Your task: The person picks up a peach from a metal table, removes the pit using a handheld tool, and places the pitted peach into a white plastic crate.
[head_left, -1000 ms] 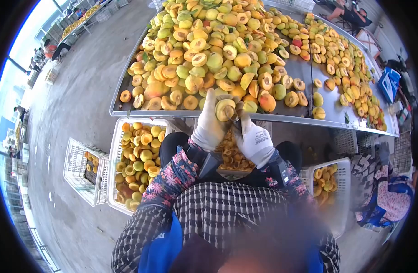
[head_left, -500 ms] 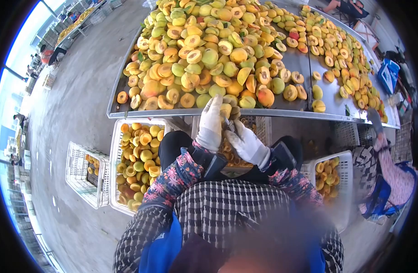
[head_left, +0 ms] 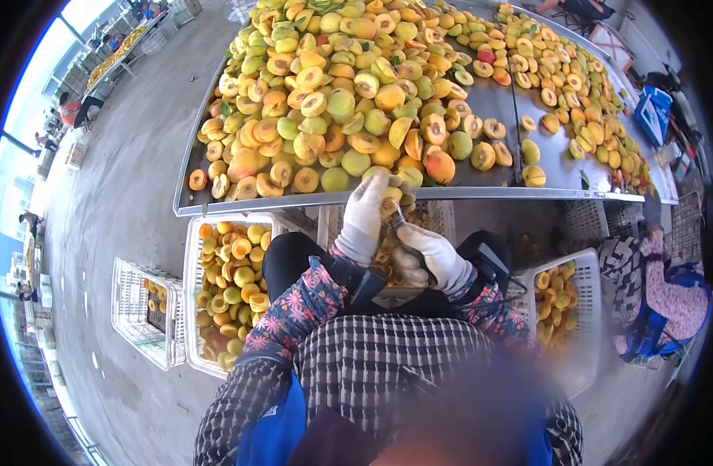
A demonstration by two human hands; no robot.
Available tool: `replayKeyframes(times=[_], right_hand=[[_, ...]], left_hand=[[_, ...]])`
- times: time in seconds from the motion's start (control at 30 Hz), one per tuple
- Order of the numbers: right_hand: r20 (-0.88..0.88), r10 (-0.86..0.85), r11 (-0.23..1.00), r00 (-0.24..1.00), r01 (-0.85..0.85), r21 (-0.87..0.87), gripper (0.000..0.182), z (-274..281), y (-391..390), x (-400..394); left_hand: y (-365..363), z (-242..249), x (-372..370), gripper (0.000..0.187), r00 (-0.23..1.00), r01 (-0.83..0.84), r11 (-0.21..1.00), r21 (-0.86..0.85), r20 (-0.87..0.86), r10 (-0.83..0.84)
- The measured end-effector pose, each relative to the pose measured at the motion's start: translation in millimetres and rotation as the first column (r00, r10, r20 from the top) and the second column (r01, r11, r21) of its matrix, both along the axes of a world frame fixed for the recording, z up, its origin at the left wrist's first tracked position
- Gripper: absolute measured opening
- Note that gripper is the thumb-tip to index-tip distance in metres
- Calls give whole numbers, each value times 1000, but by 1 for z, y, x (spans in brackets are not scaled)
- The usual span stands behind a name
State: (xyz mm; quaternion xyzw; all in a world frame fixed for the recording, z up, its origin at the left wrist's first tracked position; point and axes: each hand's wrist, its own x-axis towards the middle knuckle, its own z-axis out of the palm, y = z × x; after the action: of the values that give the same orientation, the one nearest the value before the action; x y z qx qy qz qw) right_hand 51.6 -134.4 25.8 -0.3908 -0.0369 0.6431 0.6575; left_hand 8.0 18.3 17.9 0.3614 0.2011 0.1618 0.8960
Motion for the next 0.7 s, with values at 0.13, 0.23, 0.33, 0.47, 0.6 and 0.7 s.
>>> replayKeyframes(times=[0.13,0.23,0.33,0.47,0.6,0.7], right_hand=[[186,34,992,982,-10,-129,21,2,-12,2],[172,49,993,984,-30,-111,21,-4,-18,0],[281,16,995,960,14,-104,21,-3,-17,-6],[942,-173,985,289,28,172,19,-65,-22,-10],[958,241,954,155,143,-264,26,-27,-36,-11],[890,455,871,8,206,-447,30,-23,-48,0]], left_hand=[[-12,-12,2,25,1000,5,993,118,-13,-4],[-18,-15,2,26,998,20,994,106,-55,-14],[-22,-19,4,28,997,11,998,59,-80,-6],[-13,-28,8,32,999,-18,993,-121,-42,13],[5,-15,0,36,995,-84,984,-155,-57,75],[36,-5,-36,30,984,-176,962,210,4,179]])
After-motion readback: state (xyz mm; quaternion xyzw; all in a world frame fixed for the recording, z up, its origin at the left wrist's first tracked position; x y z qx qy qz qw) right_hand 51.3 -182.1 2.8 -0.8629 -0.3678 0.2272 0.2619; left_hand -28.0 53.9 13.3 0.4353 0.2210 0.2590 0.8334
